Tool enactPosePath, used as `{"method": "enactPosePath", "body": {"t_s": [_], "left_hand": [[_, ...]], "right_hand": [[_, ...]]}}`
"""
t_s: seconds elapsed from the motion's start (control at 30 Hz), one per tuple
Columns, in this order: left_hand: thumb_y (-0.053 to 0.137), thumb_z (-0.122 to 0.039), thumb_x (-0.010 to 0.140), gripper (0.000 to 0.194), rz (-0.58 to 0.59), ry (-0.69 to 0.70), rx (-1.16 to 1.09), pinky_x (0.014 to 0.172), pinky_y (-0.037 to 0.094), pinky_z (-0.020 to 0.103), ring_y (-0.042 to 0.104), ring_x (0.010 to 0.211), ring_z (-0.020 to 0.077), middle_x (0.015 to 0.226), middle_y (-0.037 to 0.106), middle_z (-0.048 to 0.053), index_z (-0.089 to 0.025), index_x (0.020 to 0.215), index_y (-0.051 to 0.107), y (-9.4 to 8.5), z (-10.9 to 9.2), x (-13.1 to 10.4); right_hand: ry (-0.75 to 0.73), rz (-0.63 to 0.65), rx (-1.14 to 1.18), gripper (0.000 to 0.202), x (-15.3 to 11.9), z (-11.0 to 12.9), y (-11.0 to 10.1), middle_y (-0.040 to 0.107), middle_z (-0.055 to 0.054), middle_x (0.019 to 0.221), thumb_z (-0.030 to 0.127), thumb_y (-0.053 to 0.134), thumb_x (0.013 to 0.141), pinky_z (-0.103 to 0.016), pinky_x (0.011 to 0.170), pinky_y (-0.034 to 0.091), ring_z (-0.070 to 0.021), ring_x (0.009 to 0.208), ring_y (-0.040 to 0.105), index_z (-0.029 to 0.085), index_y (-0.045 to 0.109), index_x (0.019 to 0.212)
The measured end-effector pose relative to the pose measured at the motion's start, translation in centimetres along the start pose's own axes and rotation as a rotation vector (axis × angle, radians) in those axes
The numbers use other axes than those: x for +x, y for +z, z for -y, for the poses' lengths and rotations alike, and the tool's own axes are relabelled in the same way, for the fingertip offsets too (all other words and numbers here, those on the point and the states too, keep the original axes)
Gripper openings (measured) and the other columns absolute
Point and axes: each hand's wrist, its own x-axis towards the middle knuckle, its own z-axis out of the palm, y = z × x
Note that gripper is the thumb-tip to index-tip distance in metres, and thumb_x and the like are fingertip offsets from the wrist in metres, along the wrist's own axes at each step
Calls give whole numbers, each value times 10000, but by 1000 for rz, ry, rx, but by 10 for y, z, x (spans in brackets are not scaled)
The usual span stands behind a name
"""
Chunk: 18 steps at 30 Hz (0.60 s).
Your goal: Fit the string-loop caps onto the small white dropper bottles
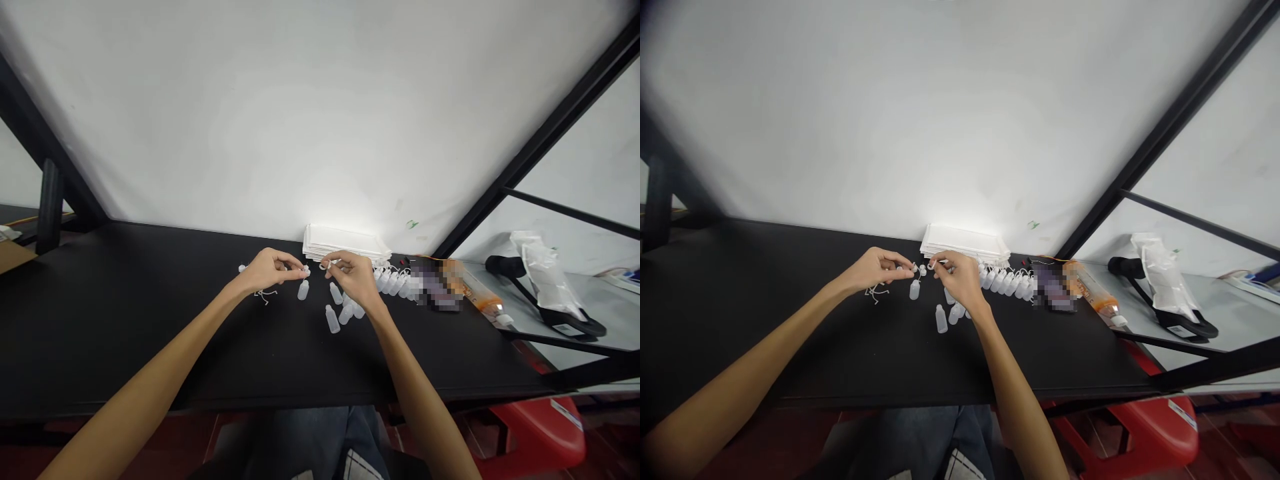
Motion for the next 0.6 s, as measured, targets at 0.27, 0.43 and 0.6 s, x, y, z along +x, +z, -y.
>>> {"method": "enactPosePath", "body": {"t_s": [0.27,0.43,0.6], "left_hand": [[713,-563,672,424,176,35,323,543,327,249,456,574,119,744,604,8,-162,809,721,16,23,5],[638,-501,768,340,171,41,254,528,299,241,404,523,114,548,460,-43,-161,758,625,24,14,1],[612,-440,801,292,169,104,195,513,282,228,351,506,92,541,400,-59,-156,735,587,25,5,-2]], "right_hand": [[29,76,-208,142,-2,-3,6,685,12,645,217,582,814,-222,563,436,-144,592,653,214,724,811],[36,45,-261,141,-3,1,10,672,25,611,205,597,809,-235,616,434,-137,589,632,230,736,822],[50,-24,-179,145,-1,-1,10,650,16,585,238,595,813,-229,571,429,-147,583,631,218,739,825]]}}
